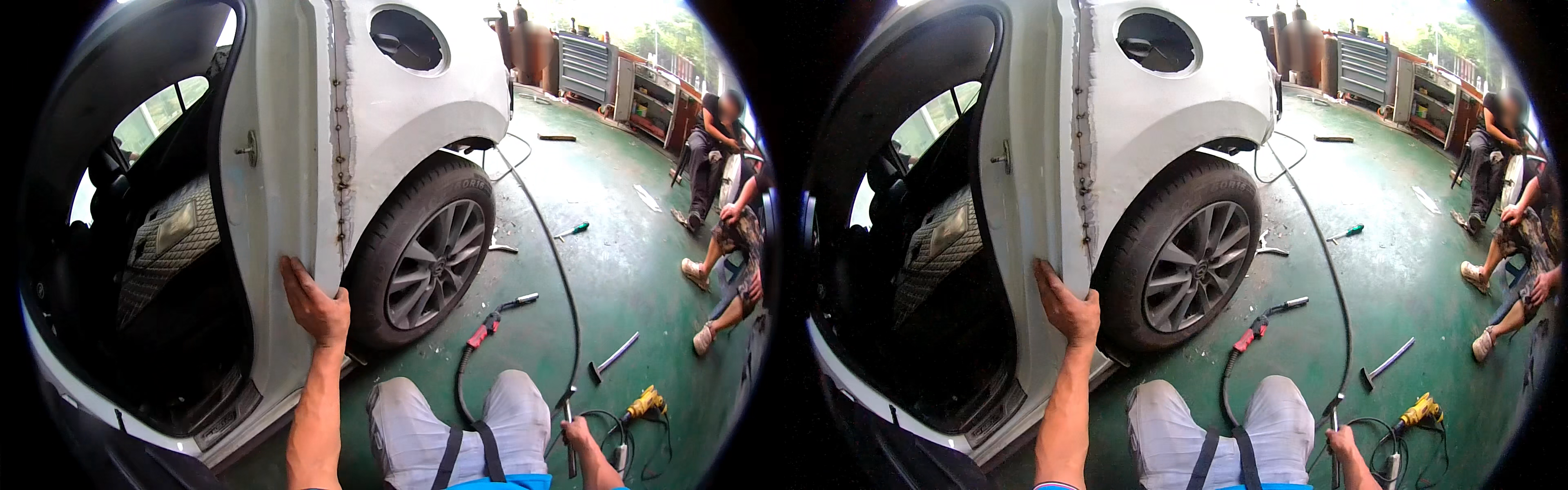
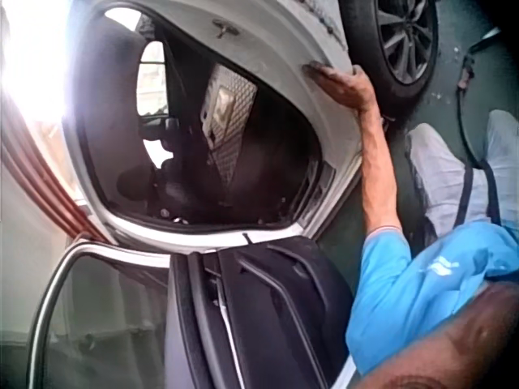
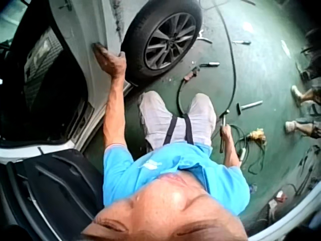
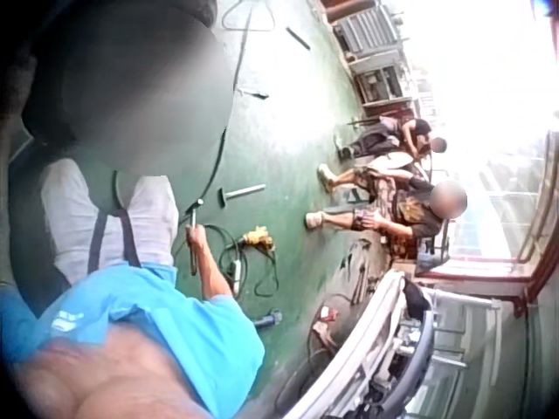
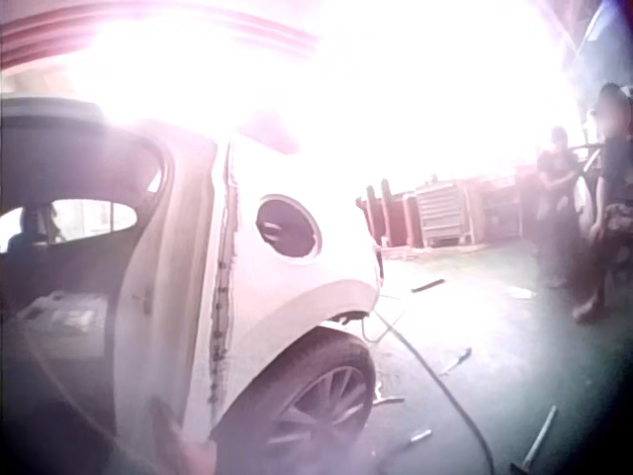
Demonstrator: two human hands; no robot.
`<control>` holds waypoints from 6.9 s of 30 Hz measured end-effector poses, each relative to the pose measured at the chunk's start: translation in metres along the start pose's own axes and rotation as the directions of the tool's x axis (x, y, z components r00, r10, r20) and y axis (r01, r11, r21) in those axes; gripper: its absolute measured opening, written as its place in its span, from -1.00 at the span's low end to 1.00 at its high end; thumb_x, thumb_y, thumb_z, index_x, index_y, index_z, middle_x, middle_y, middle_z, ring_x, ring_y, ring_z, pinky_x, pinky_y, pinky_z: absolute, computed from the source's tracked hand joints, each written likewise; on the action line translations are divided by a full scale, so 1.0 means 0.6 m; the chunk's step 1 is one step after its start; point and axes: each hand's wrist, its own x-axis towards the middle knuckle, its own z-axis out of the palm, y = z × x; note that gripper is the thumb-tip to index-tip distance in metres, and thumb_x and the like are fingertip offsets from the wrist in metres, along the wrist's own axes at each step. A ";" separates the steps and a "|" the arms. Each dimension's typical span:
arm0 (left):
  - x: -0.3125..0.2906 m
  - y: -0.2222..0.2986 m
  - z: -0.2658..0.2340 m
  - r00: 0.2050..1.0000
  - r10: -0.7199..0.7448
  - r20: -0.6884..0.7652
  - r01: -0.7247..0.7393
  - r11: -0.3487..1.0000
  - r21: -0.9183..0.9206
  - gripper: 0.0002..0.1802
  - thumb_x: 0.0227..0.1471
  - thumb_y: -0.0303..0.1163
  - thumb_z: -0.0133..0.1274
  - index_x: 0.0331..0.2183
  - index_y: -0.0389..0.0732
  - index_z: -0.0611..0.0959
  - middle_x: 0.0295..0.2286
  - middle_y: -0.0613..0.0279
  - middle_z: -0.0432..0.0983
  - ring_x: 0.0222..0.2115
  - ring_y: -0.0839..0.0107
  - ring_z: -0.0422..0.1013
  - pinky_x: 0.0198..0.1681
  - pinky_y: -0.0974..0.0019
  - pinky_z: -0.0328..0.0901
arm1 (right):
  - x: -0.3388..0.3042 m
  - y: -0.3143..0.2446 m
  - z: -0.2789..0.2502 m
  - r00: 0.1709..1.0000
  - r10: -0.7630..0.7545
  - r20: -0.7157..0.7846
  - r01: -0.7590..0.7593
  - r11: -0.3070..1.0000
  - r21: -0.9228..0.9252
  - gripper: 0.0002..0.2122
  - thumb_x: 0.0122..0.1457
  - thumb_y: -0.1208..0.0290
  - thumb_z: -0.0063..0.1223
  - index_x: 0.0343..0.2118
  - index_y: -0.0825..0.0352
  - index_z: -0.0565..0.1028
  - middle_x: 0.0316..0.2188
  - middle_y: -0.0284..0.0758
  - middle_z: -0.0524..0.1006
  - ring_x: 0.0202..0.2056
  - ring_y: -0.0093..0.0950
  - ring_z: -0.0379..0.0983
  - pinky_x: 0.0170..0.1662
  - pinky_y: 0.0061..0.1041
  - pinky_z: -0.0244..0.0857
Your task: The person welds the seam along the front fender of a white car using a welding torch, then repeatedly taps the weld with a hammer to smooth it. The person alternates between welding and hammering along the fender edge near the wheel arch.
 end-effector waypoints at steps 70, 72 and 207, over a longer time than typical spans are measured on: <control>-0.003 -0.061 0.029 0.974 0.215 0.072 -0.207 0.972 -0.113 0.17 -0.23 -0.37 0.32 0.34 -0.31 0.06 0.29 -0.30 0.08 0.30 -0.24 0.10 0.37 -0.14 0.03 | -0.333 -0.845 0.413 0.150 -0.940 -0.307 0.969 0.078 0.237 -0.80 0.28 0.33 0.13 -0.16 0.31 0.41 -0.54 0.02 0.50 -0.47 0.07 0.50 -0.45 -0.09 0.33; 0.007 -0.044 0.020 0.985 0.171 0.037 -0.166 0.980 -0.114 0.14 -0.26 -0.41 0.29 0.33 -0.32 0.09 0.25 -0.31 0.14 0.26 -0.26 0.15 0.34 -0.12 0.10 | -0.341 -0.853 0.419 0.101 -0.931 -0.350 0.968 0.011 0.252 -0.81 0.30 0.37 0.11 -0.17 0.35 0.41 -0.53 0.04 0.50 -0.47 0.08 0.50 -0.44 -0.13 0.32; 0.007 -0.057 0.025 0.970 0.241 0.019 -0.241 0.970 -0.009 0.11 -0.14 -0.29 0.30 0.32 -0.38 0.06 0.23 -0.34 0.15 0.23 -0.28 0.18 0.30 -0.16 0.14 | -0.324 -0.795 0.476 0.135 -0.950 -0.281 0.962 0.058 0.266 -0.77 0.24 0.37 0.19 -0.24 0.39 0.39 -0.56 -0.01 0.51 -0.48 0.04 0.52 -0.49 -0.14 0.34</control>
